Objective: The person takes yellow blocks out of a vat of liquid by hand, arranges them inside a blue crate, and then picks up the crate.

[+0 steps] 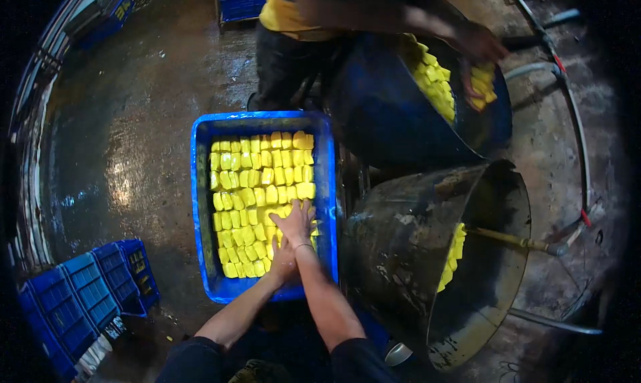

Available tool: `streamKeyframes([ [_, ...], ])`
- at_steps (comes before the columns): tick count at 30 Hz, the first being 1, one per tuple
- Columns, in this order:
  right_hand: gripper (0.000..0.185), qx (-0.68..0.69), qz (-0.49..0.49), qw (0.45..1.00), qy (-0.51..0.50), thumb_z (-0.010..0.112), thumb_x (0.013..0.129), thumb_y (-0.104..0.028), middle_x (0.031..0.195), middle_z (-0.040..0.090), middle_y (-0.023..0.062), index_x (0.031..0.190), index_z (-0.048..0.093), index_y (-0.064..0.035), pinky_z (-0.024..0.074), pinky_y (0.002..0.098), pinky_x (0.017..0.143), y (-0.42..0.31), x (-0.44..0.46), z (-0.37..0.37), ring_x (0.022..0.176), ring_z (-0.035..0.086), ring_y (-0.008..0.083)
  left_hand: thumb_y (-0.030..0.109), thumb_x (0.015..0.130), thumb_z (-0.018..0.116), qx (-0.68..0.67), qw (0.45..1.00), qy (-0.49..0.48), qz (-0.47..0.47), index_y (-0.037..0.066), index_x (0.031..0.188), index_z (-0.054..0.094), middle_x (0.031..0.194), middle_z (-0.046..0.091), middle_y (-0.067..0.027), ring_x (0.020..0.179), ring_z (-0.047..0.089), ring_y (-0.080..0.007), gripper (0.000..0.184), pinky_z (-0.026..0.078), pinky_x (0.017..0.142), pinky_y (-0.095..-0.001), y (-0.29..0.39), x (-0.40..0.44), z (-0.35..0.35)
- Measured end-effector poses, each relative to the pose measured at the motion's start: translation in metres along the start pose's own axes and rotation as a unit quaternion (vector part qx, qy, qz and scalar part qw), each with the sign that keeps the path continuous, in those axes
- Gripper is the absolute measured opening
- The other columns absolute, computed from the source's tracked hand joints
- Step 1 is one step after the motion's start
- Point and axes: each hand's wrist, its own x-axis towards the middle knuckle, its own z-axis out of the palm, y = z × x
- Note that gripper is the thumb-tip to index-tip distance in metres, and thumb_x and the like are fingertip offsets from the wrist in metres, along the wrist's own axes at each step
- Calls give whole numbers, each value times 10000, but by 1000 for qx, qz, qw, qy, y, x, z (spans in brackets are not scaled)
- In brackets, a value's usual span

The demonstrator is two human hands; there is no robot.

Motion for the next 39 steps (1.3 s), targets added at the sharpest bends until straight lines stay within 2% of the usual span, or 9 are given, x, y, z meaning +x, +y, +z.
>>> streamKeyframes([
  [6,471,445,-106,886,-70,681,803,-129,1199,524,136,1200,487,34,460,324,898,29,-88,-163,1058,564,243,229,831,606,-233,948,206,63,-18,1272,421,1333,421,-246,1248,374,-414,539,319,1026,-445,40,7,-41],
  [11,334,620,-127,770,79,622,823,-10,1196,515,120,1146,536,12,489,280,830,54,-224,-367,1025,571,195,92,869,523,-434,854,250,138,-9,1044,531,1073,497,-137,1025,471,-255,202,360,937,-362,253,20,-199],
  [15,317,409,-126,866,261,644,797,-9,1111,575,127,1104,567,3,507,271,781,179,-232,-444,933,610,176,44,827,574,-383,811,98,431,3,1006,544,959,538,-102,921,538,-201,186,434,829,-316,411,67,-231],
  [19,219,184,-2,982,50,648,792,-87,906,645,142,984,614,13,530,297,711,335,-167,-388,811,643,202,73,802,602,20,879,-161,449,21,1061,554,979,582,-147,892,604,-287,268,500,794,-372,495,123,-140],
  [23,258,-41,122,977,-172,633,771,-195,851,652,189,911,626,22,534,394,705,418,-117,-276,746,649,314,143,821,595,318,788,-370,377,35,1133,552,1061,588,-178,945,610,-320,333,512,822,-396,433,166,17],
  [29,408,-89,185,979,10,601,793,-186,956,639,188,1158,539,-15,521,434,763,456,-93,-164,892,631,347,254,892,496,-24,842,-416,343,68,1075,616,1251,554,-138,1115,556,-316,287,448,931,-423,274,134,175],
  [34,434,-118,186,972,-82,467,895,-150,1120,586,212,1318,453,-53,398,479,972,472,-85,-126,1064,565,328,250,896,458,225,777,-585,67,113,1182,563,1293,510,-145,1245,439,-286,334,333,1051,-422,280,124,175],
  [37,504,-14,224,972,-69,531,868,-251,1064,602,204,1326,436,-64,436,483,895,484,-75,-115,957,602,330,245,912,435,171,789,-301,508,120,1176,556,1319,474,-140,1244,423,-300,316,347,1015,-489,226,112,182],
  [39,553,138,319,932,-103,581,846,-314,995,614,210,1324,434,-78,472,498,814,452,-68,-234,894,616,327,250,918,434,270,762,-425,407,122,1188,550,1337,451,-133,1255,403,-314,319,347,1008,-510,281,138,144],
])
